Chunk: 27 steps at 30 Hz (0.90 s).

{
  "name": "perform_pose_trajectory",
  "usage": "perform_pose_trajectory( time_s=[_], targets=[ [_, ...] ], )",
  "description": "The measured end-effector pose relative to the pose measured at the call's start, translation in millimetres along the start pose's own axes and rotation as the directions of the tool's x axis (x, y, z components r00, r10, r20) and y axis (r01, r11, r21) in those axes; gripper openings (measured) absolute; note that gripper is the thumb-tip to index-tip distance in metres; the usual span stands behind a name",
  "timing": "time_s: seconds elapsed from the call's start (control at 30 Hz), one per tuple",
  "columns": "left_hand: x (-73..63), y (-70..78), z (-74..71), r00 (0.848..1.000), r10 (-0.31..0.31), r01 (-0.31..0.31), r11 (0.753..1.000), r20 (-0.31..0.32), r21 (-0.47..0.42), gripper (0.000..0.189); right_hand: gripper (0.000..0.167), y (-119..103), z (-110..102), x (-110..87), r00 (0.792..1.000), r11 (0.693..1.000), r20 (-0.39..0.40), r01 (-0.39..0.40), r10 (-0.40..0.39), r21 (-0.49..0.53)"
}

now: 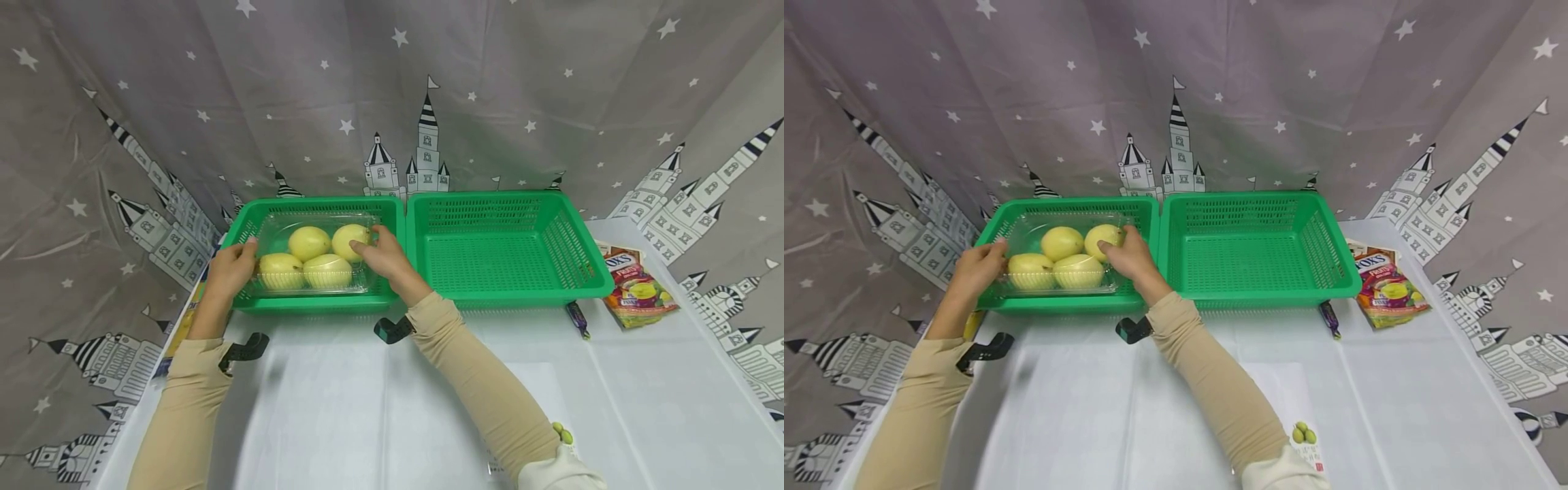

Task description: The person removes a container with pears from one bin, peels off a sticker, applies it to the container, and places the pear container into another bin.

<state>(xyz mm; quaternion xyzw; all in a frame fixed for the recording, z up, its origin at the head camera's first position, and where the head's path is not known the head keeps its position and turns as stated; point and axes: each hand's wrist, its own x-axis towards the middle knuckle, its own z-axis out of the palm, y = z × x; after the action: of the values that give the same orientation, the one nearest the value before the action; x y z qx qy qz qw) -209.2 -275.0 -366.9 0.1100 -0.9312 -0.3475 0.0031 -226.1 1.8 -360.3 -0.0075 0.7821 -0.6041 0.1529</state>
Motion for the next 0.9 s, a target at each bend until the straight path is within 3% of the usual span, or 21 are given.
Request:
perform_pose_trajectory(
  time_s=[0.33, 0.9],
  targets=[
    [1.2, -1.3, 0.5, 1.0, 0.012, -0.012, 1.0, -0.023, -0.009, 0.067, 0.071, 0.0, -0.5, 0.0, 1.0, 1.0, 0.003, 0.004, -0.004, 0.009],
    [-0.3, -0.8, 0.9, 0.999, -0.031, 0.029, 0.996, -0.024, -0.085, 0.069, 0.07, -0.7, -1.5, -1.2, 1.0, 1.0, 0.004, -0.007, 0.007, 0.023]
  ],
)
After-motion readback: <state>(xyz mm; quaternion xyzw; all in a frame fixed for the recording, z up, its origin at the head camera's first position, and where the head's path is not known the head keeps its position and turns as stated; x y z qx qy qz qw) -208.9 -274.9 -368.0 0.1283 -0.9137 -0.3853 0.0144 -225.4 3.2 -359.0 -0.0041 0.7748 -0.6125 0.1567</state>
